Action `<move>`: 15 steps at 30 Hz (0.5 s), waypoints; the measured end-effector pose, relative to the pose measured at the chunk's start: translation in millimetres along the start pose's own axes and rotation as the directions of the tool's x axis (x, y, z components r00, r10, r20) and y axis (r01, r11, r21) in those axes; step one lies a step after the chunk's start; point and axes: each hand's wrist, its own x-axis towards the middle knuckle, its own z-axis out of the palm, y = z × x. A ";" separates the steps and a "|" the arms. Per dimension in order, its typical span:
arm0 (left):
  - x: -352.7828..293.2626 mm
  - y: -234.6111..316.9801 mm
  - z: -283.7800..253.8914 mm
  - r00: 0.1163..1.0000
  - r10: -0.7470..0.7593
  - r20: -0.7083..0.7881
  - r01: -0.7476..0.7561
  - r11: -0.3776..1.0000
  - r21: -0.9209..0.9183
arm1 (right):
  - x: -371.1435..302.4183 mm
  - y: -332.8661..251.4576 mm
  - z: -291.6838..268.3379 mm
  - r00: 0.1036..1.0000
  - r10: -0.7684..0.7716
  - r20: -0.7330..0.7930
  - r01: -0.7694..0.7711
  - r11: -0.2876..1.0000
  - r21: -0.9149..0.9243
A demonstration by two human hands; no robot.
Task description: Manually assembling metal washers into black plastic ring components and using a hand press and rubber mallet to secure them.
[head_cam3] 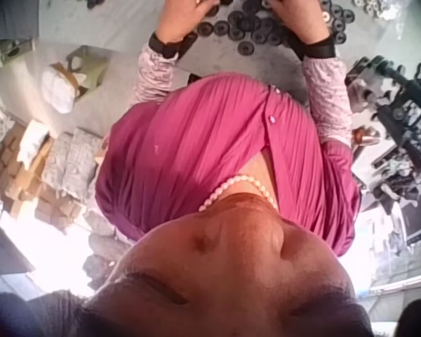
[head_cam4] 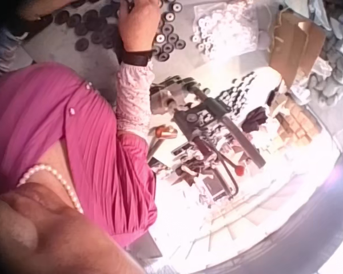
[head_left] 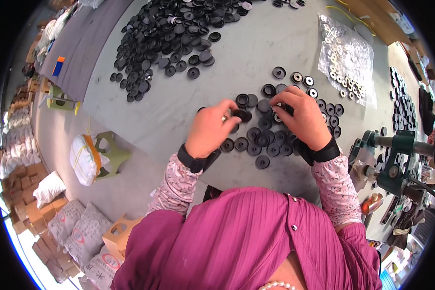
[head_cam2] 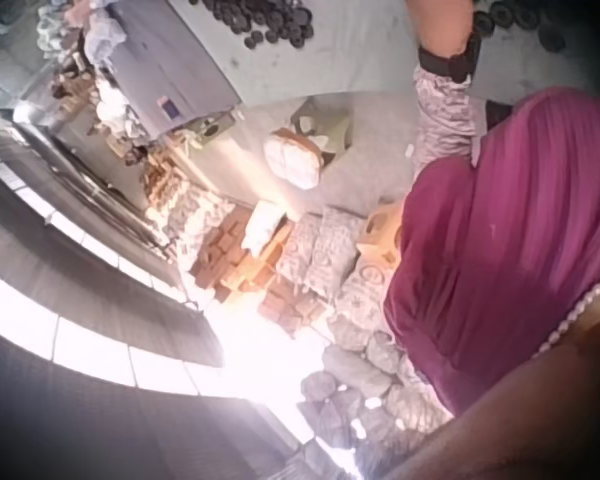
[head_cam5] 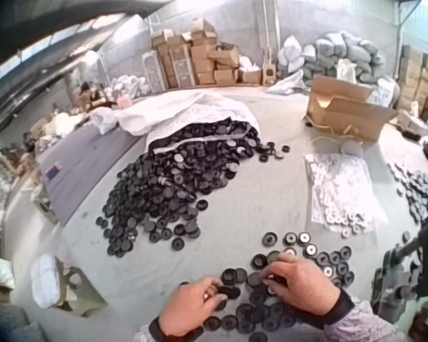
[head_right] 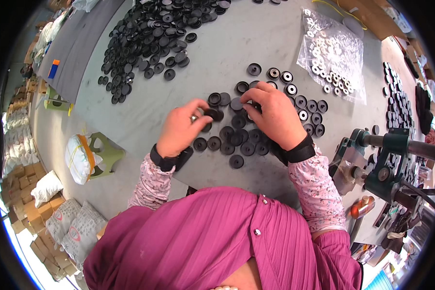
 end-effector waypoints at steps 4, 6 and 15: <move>0.2 -23.8 -10.1 0.983 -0.100 -0.152 0.077 0.985 -0.151 | -0.3 -10.3 16.8 0.998 -0.038 0.046 0.043 0.992 -0.115; 1.0 -21.8 -13.9 0.965 -0.195 -0.177 0.135 0.943 -0.305 | 1.8 -13.8 28.7 0.994 -0.077 0.073 0.089 0.980 -0.177; -1.6 -26.9 -27.0 0.934 -0.218 -0.284 0.110 0.930 -0.351 | 19.5 -19.3 53.6 0.991 -0.081 0.105 0.115 0.923 -0.369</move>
